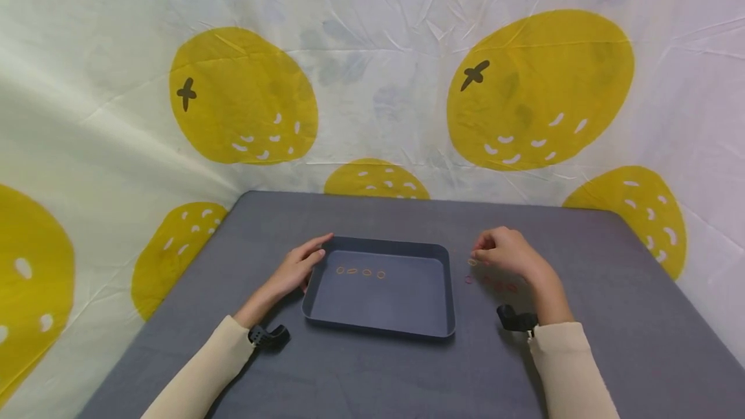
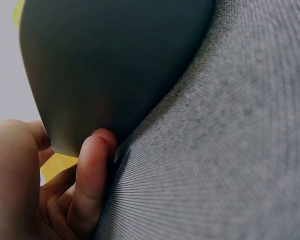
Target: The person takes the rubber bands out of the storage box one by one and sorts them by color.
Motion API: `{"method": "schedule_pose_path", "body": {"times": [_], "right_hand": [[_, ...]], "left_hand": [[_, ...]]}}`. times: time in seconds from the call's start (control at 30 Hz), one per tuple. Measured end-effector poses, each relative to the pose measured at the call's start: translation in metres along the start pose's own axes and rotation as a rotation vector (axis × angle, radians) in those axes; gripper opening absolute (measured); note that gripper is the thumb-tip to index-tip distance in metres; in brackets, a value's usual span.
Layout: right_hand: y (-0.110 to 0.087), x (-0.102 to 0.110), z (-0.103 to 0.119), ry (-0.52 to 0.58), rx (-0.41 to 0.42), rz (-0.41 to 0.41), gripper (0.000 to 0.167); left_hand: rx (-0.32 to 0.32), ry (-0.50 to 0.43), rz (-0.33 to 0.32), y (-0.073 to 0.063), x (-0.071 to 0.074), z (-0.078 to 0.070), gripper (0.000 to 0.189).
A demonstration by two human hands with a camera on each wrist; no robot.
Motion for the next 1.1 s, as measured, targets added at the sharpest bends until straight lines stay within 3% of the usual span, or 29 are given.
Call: {"method": "schedule_pose_path", "body": {"times": [1.1], "right_hand": [[0.008, -0.014, -0.035, 0.076, -0.041, 0.043, 0.017]], "left_hand": [[0.003, 0.014, 0.007, 0.001, 0.001, -0.001, 0.047]]}}
Point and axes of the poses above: each hand's wrist, its own y-axis towards the middle knuckle, its own x-axis out of the back of the hand, z = x × y, the point moved 8 cm from there along y, towards the middle knuckle, and after that the axes turned 12 degrees about z, right-handed, at the moved point
